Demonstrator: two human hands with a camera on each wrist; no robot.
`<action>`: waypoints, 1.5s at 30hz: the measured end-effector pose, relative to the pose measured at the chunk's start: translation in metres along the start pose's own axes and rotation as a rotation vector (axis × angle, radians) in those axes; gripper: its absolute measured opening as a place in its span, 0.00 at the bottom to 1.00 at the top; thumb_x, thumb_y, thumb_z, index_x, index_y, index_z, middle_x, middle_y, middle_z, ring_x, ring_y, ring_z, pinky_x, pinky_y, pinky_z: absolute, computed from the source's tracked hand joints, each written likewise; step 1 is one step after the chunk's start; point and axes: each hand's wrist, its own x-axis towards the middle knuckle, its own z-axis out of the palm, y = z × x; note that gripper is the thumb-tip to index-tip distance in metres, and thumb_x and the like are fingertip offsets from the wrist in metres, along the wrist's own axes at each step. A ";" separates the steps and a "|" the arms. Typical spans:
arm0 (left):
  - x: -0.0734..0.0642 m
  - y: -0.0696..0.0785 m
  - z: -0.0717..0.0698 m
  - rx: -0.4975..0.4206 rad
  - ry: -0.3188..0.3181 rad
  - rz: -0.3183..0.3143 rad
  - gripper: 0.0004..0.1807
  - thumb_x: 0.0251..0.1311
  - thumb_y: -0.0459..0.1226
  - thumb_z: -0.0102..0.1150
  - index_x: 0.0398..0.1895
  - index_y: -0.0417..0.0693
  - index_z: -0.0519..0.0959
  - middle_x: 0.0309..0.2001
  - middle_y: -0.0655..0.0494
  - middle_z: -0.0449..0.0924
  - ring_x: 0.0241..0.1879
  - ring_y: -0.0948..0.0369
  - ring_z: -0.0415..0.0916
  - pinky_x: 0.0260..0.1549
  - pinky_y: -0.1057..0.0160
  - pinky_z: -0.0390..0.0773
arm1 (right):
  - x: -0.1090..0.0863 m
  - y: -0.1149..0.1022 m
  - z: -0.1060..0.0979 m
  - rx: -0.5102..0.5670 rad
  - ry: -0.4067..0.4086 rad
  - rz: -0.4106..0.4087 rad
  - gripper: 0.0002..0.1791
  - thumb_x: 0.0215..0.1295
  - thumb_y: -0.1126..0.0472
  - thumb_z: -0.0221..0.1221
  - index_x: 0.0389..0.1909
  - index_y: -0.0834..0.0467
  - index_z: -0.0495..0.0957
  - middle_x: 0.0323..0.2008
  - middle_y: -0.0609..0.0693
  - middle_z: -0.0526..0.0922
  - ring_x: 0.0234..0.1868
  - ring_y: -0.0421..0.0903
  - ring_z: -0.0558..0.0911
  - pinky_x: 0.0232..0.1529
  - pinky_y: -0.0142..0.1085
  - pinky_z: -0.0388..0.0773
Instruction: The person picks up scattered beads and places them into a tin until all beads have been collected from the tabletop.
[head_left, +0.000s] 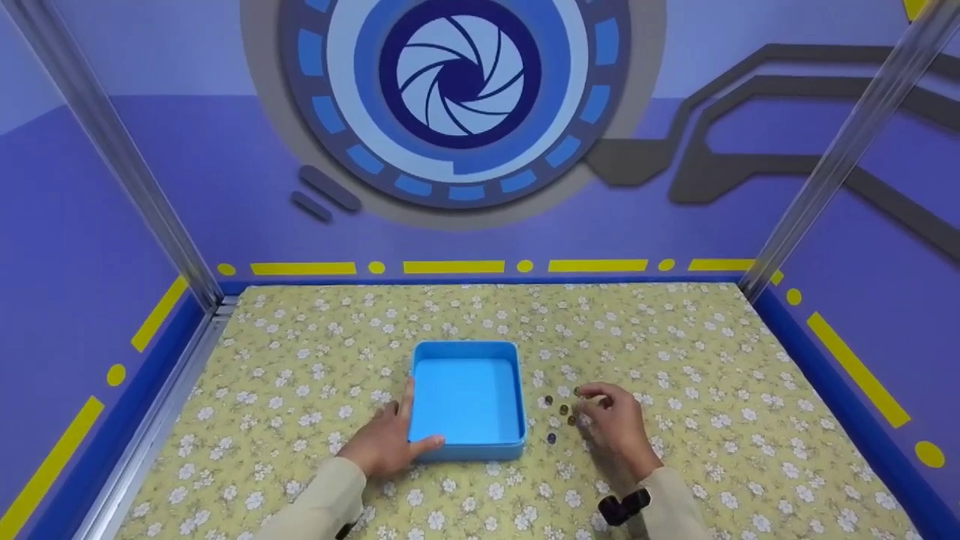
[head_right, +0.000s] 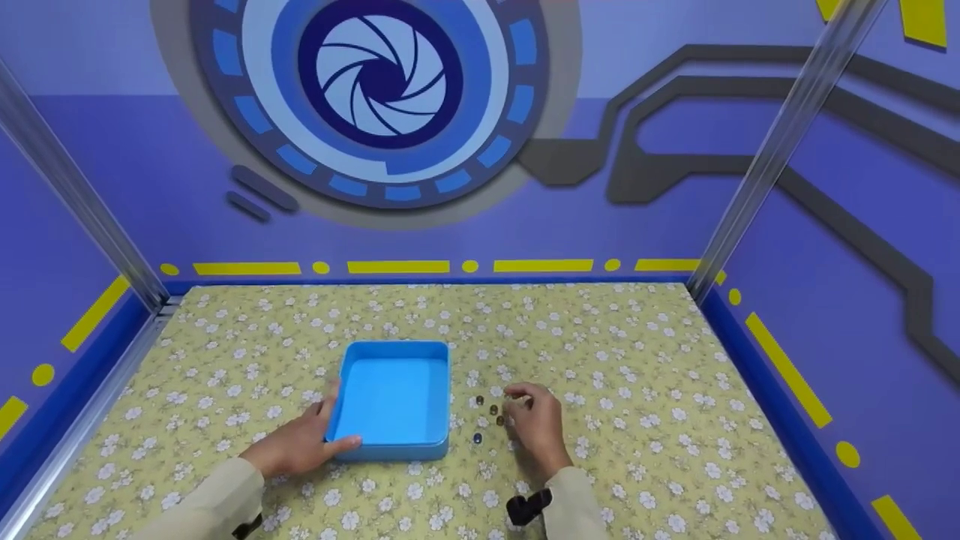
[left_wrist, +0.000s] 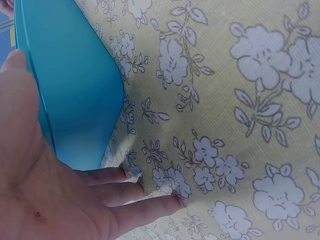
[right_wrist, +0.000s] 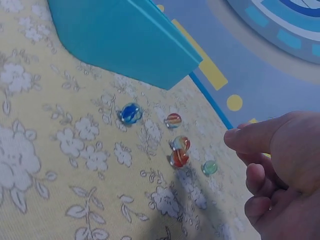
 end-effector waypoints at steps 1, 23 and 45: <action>0.000 0.000 0.000 0.002 -0.001 0.002 0.61 0.55 0.70 0.51 0.78 0.52 0.30 0.72 0.30 0.52 0.68 0.32 0.56 0.57 0.35 0.69 | -0.001 -0.001 0.000 0.001 0.002 -0.004 0.11 0.62 0.64 0.64 0.45 0.55 0.84 0.45 0.52 0.82 0.32 0.43 0.75 0.28 0.32 0.73; 0.003 0.000 0.004 0.001 -0.006 -0.009 0.62 0.53 0.71 0.51 0.78 0.55 0.28 0.72 0.31 0.52 0.68 0.33 0.58 0.58 0.35 0.69 | -0.002 -0.019 -0.003 0.005 0.029 -0.053 0.12 0.61 0.65 0.64 0.46 0.56 0.84 0.43 0.52 0.83 0.33 0.42 0.76 0.28 0.30 0.74; 0.001 -0.003 0.000 0.006 0.001 0.001 0.61 0.55 0.70 0.51 0.78 0.54 0.30 0.73 0.31 0.52 0.68 0.34 0.58 0.58 0.37 0.70 | -0.003 -0.045 0.020 0.038 -0.024 -0.127 0.09 0.61 0.66 0.64 0.41 0.52 0.86 0.42 0.55 0.83 0.26 0.43 0.75 0.24 0.37 0.78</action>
